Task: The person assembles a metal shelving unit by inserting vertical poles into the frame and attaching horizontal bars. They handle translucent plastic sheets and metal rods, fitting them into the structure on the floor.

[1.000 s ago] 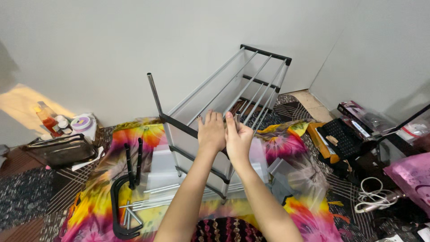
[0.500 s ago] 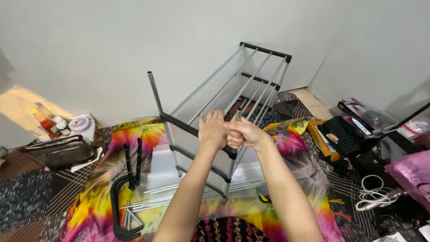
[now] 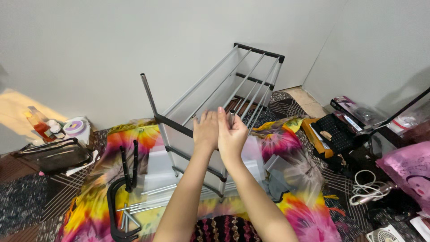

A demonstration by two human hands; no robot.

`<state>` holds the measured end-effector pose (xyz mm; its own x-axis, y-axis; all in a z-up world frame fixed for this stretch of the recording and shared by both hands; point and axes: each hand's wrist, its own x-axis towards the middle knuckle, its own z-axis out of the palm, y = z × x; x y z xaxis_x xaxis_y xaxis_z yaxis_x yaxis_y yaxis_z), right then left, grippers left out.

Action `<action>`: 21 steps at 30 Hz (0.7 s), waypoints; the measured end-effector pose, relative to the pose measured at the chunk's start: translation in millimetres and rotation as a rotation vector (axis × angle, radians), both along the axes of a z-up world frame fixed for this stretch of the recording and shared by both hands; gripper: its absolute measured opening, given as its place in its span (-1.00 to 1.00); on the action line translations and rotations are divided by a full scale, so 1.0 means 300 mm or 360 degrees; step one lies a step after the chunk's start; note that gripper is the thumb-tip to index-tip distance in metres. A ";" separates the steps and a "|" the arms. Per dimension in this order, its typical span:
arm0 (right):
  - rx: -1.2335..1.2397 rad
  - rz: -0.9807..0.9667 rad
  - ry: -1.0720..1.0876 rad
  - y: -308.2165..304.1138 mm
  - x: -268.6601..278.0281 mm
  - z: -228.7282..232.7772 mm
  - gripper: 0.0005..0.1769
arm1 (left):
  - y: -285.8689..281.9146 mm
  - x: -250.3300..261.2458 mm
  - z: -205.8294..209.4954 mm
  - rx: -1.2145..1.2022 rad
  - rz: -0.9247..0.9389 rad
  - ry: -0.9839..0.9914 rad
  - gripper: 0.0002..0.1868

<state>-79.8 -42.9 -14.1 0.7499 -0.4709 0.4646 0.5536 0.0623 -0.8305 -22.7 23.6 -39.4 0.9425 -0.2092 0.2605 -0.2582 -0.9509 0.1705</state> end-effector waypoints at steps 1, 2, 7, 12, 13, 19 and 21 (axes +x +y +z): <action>0.0022 -0.0006 0.0008 -0.007 0.018 -0.003 -0.44 | 0.000 -0.002 -0.005 -0.0047 0.0005 0.0009 -0.47; 0.0015 0.0027 0.0063 -0.017 0.033 -0.007 -0.43 | -0.002 -0.005 -0.009 -0.0094 0.0010 0.0017 -0.47; 0.0229 0.0513 0.0306 -0.099 0.067 -0.018 -0.46 | -0.026 -0.014 -0.001 -0.0113 0.0007 0.0046 -0.41; 0.0186 0.1230 0.0483 -0.191 0.083 -0.022 -0.38 | -0.020 -0.028 0.021 0.0035 0.0007 0.0136 -0.22; 0.0169 0.1404 0.0478 -0.208 0.096 -0.020 -0.36 | -0.017 -0.030 0.023 0.0022 0.0007 0.0175 -0.27; 0.0066 0.2696 0.0386 -0.305 0.194 -0.017 -0.31 | -0.015 -0.010 0.002 -0.0082 -0.0019 0.0091 -0.35; 0.0078 0.2751 0.0373 -0.306 0.227 -0.021 -0.35 | -0.015 0.005 -0.002 -0.0154 -0.0016 0.0074 -0.40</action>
<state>-11.8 -134.6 -20.5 0.4048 0.8661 0.2931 -0.2926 0.4264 -0.8559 -21.2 19.2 -40.0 0.9521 -0.1950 0.2357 -0.2575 -0.9268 0.2734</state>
